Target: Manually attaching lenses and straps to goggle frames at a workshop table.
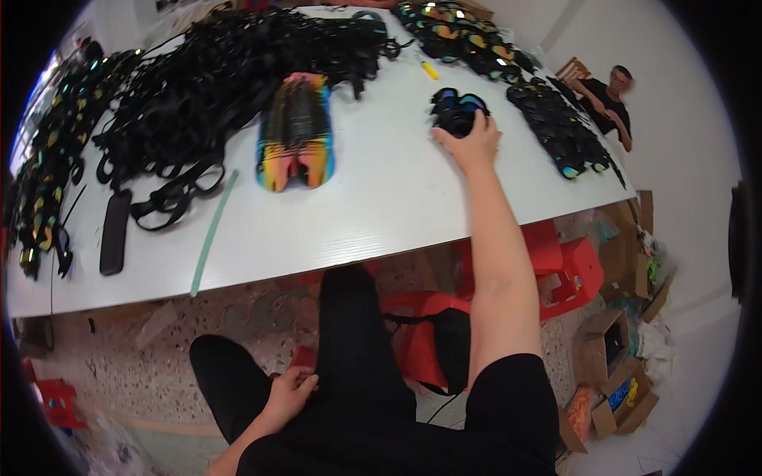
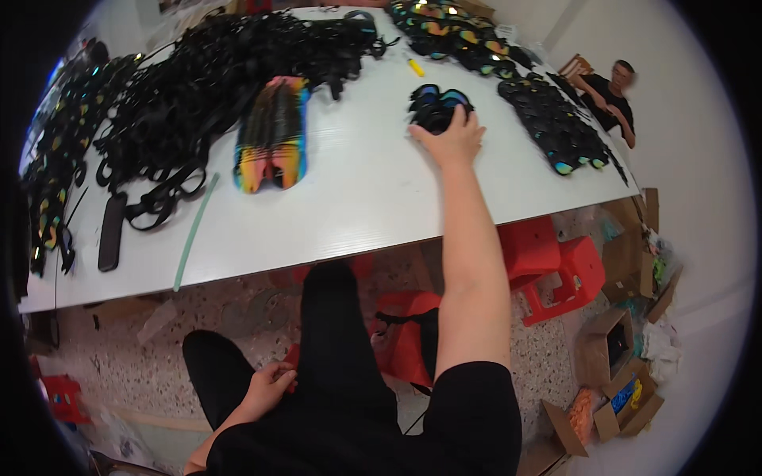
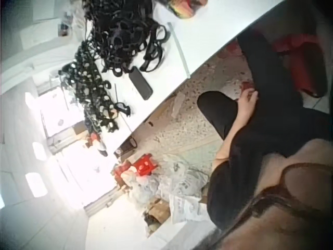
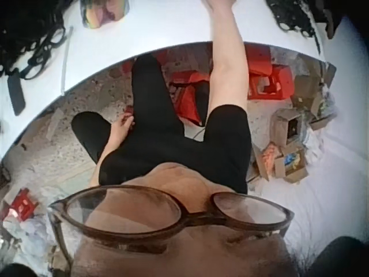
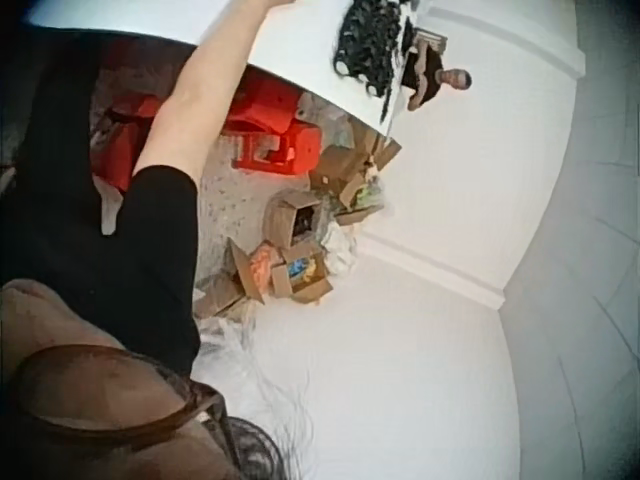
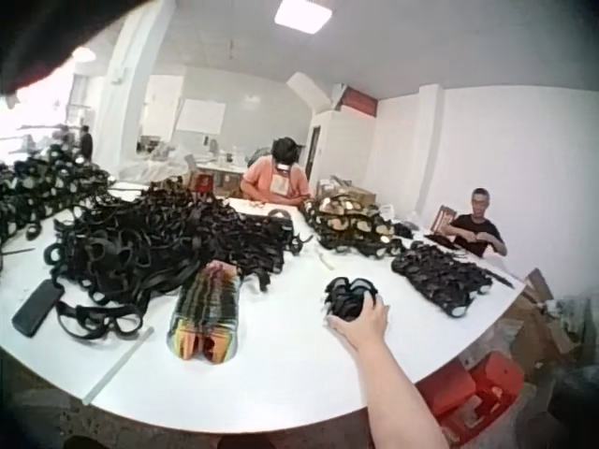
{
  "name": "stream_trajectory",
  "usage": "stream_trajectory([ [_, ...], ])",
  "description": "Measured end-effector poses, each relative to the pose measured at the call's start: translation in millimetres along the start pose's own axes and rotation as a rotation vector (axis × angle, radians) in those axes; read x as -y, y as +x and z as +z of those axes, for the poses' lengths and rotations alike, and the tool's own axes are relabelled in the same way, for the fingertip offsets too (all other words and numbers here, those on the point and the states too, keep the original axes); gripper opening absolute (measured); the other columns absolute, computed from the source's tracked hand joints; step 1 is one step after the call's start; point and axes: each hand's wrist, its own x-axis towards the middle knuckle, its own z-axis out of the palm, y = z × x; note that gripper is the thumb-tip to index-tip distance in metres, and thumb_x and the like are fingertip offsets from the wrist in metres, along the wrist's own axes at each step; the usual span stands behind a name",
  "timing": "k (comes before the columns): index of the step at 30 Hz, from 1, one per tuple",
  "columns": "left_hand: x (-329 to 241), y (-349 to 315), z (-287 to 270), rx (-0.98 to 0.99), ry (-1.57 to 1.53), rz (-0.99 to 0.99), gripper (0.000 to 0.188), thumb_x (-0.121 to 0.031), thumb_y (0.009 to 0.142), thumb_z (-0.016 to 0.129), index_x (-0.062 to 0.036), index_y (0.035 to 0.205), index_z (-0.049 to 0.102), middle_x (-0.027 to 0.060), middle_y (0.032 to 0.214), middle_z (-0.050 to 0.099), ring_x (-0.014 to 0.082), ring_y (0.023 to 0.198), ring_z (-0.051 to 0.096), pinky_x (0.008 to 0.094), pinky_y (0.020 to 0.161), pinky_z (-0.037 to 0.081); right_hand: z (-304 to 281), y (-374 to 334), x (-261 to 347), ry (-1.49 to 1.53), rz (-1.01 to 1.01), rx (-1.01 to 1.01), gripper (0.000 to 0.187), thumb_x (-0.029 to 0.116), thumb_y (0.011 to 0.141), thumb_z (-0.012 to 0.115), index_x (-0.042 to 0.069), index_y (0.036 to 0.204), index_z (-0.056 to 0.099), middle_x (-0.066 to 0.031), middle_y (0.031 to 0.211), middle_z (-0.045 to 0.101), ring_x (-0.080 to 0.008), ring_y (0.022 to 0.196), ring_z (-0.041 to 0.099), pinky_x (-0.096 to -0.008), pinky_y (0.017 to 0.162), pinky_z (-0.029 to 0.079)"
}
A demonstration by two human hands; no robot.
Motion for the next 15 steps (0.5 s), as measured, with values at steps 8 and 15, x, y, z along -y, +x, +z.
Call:
stream_trajectory([
  [8,-19,8,17,0.017,0.034,0.065,0.021,-0.012,0.095,0.064,0.0043,0.108,0.06,0.0064,0.087,0.067,0.0124,0.079,0.066,0.0251,0.069,0.052,-39,-16,16,-0.058,0.102,0.08,0.124,0.076,0.058,0.076,0.017,0.154,0.024,-0.0149,0.16,0.02,-0.0415,0.148,0.013,-0.0649,0.112,0.021],
  [15,-87,-1,2,-0.226,0.469,0.754,0.032,-0.003,0.075,0.074,-0.0057,0.06,0.045,0.0103,0.06,0.048,0.0243,0.053,0.05,0.0351,0.05,0.04,-25,-39,3,0.229,-0.304,-0.469,0.077,0.054,0.079,0.072,0.004,0.132,0.049,-0.0197,0.135,0.049,-0.0404,0.126,0.044,-0.0561,0.103,0.034],
])
